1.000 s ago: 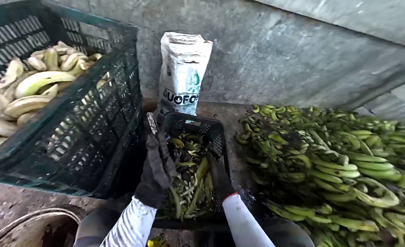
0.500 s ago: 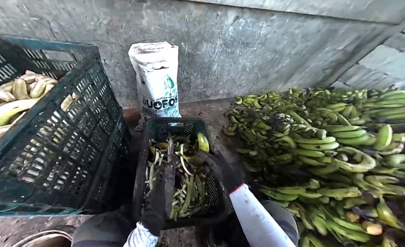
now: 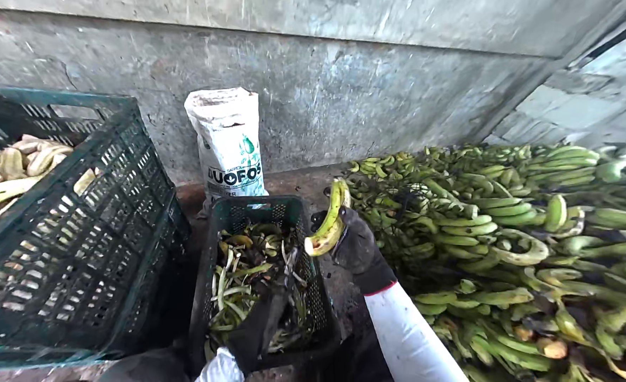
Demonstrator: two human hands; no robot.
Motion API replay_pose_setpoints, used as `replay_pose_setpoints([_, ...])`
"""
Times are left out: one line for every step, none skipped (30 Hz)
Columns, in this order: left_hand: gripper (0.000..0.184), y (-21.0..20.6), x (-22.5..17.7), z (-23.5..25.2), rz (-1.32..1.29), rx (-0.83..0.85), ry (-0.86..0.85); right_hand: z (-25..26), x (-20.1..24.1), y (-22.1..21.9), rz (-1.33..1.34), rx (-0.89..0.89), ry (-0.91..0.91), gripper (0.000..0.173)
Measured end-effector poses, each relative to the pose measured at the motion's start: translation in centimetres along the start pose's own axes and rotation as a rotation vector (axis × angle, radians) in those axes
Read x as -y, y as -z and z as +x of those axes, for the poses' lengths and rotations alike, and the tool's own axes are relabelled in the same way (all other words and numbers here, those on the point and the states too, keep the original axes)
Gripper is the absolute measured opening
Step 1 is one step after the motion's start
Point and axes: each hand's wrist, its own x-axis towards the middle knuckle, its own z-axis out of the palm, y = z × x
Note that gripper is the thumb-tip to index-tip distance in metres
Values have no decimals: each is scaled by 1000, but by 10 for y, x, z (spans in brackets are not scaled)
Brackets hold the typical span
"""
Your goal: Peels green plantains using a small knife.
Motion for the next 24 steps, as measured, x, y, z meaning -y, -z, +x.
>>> replay_pose_setpoints([39,2,-14,-3,17,-16,-82,1,-2,1,4,-27,-23,41])
replay_pose_setpoints([41,5,-31,-9,90,-6,-183,2,-5,2,12,-64,-56,38])
replay_pose_setpoints([44,9,-50,-15,239,0,-269,3,-7,3,25,-90,-95,38])
replay_pose_setpoints([48,13,-67,-22,415,-2,-318,4,-11,4,44,-86,-130,40])
replay_pose_setpoints([51,15,-81,-28,589,-7,-339,3,-15,5,71,-65,-161,43])
replay_pose_setpoints([53,16,-91,-32,739,-18,-347,3,-20,7,98,-32,-184,46])
replay_pose_setpoints([56,16,-95,-33,852,-30,-358,2,-25,8,144,7,-205,48])
replay_pose_setpoints([59,17,-96,-33,937,-35,-363,0,-31,7,188,40,-223,48])
replay_pose_setpoints([59,18,-95,-30,990,-42,-356,-2,-37,4,224,54,-237,44])
replay_pose_setpoints([59,20,-94,-26,1034,-59,-344,-5,-44,0,252,33,-249,40])
replay_pose_setpoints([58,22,-93,-22,1081,-96,-332,-8,-52,-5,283,-1,-265,36])
replay_pose_setpoints([57,25,-92,-17,1131,-163,-323,-11,-61,-10,328,-12,-282,35])
replay_pose_setpoints([57,29,-91,-11,1172,-256,-333,-14,-70,-13,366,-2,-280,33])
replay_pose_setpoints([56,35,-90,-5,1189,-358,-340,-17,-78,-16,415,30,-274,32])
replay_pose_setpoints([54,44,-89,2,1160,-454,-350,-22,-82,-22,417,33,-268,34])
replay_pose_setpoints([52,54,-87,9,1088,-525,-355,-28,-84,-27,414,10,-269,35])
replay_pose_setpoints([50,65,-86,14,1003,-585,-377,-33,-84,-29,428,-11,-274,38])
replay_pose_setpoints([52,73,-88,16,911,-619,-386,-37,-84,-27,454,0,-269,38])
replay_pose_setpoints([54,78,-92,14,843,-611,-387,-38,-83,-22,460,18,-250,37])
replay_pose_setpoints([53,79,-94,10,807,-559,-393,-37,-81,-15,447,41,-214,36])
replay_pose_setpoints([51,76,-92,5,797,-466,-401,-35,-79,-9,397,32,-174,35])
replay_pose_setpoints([51,70,-91,-2,772,-326,-393,-31,-75,-5,324,-6,-141,38])
replay_pose_setpoints([49,61,-89,-9,746,-194,-382,-27,-71,-3,235,-57,-106,39])
replay_pose_setpoints([48,52,-85,-14,725,-91,-364,-24,-68,-1,144,-110,-65,38])
